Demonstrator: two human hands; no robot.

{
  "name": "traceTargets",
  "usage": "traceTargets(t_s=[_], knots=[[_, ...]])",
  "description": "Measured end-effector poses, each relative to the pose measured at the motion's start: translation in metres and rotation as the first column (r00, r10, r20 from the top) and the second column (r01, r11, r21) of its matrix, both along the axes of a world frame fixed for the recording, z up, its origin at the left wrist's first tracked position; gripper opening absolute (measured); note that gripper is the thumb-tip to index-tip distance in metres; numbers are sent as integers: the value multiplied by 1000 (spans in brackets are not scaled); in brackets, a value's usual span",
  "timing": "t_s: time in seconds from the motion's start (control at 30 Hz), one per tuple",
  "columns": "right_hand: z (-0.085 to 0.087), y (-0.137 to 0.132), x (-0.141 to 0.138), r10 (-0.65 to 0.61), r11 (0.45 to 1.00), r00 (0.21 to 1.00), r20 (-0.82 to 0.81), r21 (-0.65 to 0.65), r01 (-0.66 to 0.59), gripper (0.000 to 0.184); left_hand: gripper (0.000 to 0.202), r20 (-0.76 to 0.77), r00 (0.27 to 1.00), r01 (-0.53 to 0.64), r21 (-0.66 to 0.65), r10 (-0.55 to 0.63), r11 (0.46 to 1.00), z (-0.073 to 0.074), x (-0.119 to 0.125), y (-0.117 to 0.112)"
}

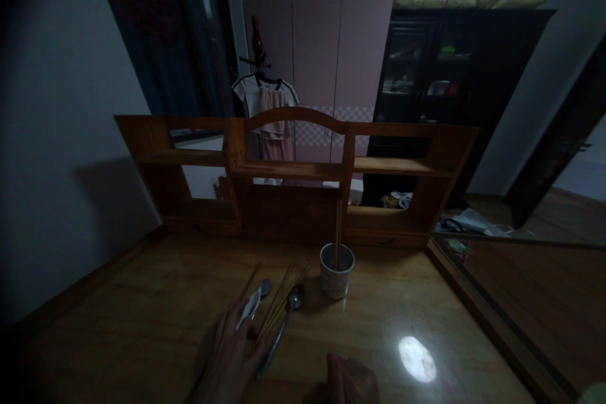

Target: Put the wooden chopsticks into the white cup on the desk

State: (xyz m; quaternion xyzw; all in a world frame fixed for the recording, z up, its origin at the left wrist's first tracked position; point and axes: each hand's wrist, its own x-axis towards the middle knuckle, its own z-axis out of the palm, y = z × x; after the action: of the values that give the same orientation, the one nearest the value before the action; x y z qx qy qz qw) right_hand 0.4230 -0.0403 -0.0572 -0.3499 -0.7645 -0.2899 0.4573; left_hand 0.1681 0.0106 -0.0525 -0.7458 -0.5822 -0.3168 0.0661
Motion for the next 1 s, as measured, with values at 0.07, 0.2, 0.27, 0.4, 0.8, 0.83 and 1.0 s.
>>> traceTargets(t_s=[0.07,0.2,0.27,0.4,0.8,0.83,1.0], knots=[[-1,0,1,-5,1000,1000,10,-4,5,74,12,-17,1000,-22,33,23,999,-5,0,1],[-4,1,0,17,999,999,36,-31,-16,78,18,11,1000,5,50,-5,999,-15,0,3],[-6,1,0,15,999,999,33,-40,-14,77,17,21,1000,7,39,-8,999,-16,-1,2],[-12,1,1,11,999,1000,16,-39,-10,69,15,-3,1000,10,24,-10,1000,-12,-1,3],[-7,1,-3,-1,1000,1000,-6,-24,1,76,20,76,997,31,10,-32,999,-4,-1,1],[-9,1,-2,-6,999,1000,-2,-33,5,74,20,86,996,32,14,-33,999,-5,-2,2],[-17,1,5,-25,999,1000,13,-48,25,58,20,98,993,52,69,-59,996,-9,-4,5]])
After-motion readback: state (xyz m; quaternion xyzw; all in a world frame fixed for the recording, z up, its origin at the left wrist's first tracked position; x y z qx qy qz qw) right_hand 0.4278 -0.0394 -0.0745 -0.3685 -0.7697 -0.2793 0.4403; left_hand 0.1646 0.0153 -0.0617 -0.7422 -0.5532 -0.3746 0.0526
